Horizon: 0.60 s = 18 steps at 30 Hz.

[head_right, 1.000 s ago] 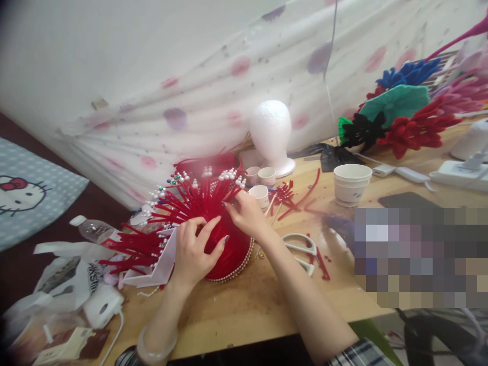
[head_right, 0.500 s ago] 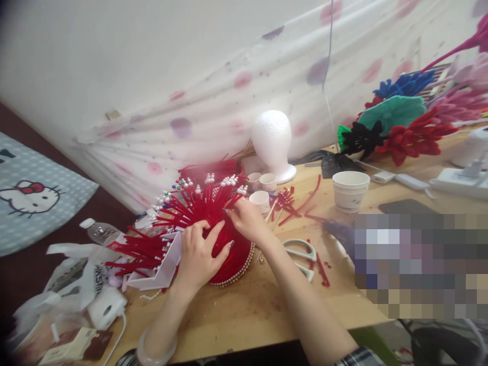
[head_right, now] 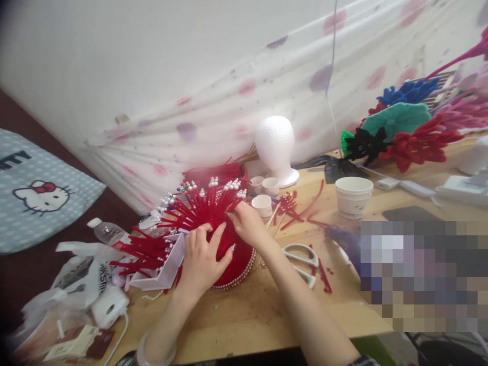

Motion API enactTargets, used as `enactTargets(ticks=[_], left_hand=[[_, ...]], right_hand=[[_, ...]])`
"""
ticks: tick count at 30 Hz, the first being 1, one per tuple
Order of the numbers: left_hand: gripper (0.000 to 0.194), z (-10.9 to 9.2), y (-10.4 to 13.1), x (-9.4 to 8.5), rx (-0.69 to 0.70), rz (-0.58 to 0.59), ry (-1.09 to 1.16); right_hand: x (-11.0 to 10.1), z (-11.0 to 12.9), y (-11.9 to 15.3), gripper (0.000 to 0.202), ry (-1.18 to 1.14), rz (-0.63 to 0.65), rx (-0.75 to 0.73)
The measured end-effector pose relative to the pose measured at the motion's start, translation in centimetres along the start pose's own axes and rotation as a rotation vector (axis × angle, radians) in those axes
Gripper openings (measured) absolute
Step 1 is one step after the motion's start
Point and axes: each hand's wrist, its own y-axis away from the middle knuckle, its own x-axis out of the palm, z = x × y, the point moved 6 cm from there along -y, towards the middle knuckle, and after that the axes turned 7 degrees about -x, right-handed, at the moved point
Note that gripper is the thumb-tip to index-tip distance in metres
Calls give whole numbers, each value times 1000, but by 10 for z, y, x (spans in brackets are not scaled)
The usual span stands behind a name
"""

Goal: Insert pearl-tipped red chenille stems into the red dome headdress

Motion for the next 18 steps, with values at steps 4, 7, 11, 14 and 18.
enactTargets(ticks=[4, 7, 11, 14, 18], left_hand=[[45, -1, -1, 0, 2, 10, -23], [44, -2, -2, -1, 6, 1, -37], [42, -4, -3, -2, 24, 1, -55], [41, -5, -5, -3, 27, 7, -75], [42, -5, -4, -4, 23, 12, -89]], right_hand=[[0, 0, 1, 17, 4, 0, -3], [-1, 0, 1, 18, 7, 0, -6], [-1, 1, 1, 18, 5, 5, -9], [0, 1, 1, 17, 0, 10, -12], [0, 0, 1, 18, -3, 12, -9]])
